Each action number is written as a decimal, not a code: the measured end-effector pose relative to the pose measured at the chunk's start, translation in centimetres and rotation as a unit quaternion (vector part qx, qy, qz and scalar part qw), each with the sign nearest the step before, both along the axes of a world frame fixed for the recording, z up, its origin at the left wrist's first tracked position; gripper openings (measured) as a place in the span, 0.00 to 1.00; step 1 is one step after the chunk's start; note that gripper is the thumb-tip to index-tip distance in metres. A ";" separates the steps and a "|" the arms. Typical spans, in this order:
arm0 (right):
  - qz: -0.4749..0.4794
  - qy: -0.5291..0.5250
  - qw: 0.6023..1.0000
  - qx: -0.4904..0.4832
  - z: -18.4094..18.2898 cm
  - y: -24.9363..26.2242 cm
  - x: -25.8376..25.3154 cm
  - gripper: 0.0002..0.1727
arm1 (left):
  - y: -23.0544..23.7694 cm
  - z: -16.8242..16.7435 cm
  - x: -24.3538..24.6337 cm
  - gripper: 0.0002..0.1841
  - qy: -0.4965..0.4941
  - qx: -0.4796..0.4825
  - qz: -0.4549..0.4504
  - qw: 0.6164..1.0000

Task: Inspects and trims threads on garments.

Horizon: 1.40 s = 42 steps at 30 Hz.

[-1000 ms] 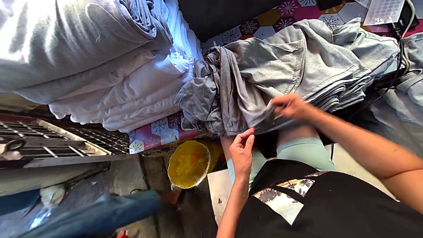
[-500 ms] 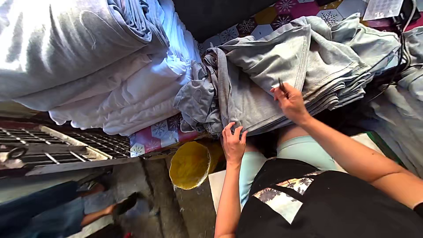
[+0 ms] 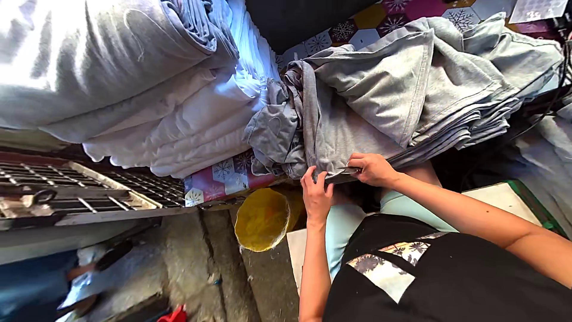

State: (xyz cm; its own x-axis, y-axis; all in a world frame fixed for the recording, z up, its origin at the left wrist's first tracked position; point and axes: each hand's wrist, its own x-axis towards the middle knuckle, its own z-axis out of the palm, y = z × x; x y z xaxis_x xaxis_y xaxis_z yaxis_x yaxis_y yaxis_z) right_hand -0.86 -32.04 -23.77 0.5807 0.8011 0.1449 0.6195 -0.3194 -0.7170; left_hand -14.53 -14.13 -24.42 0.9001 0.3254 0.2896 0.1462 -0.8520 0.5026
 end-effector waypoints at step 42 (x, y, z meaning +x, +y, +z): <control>-0.150 0.323 0.929 0.098 10.2 -0.7 3.8 0.16 | -1.1 11.1 3.9 0.08 -0.053 -0.596 -0.011 0.802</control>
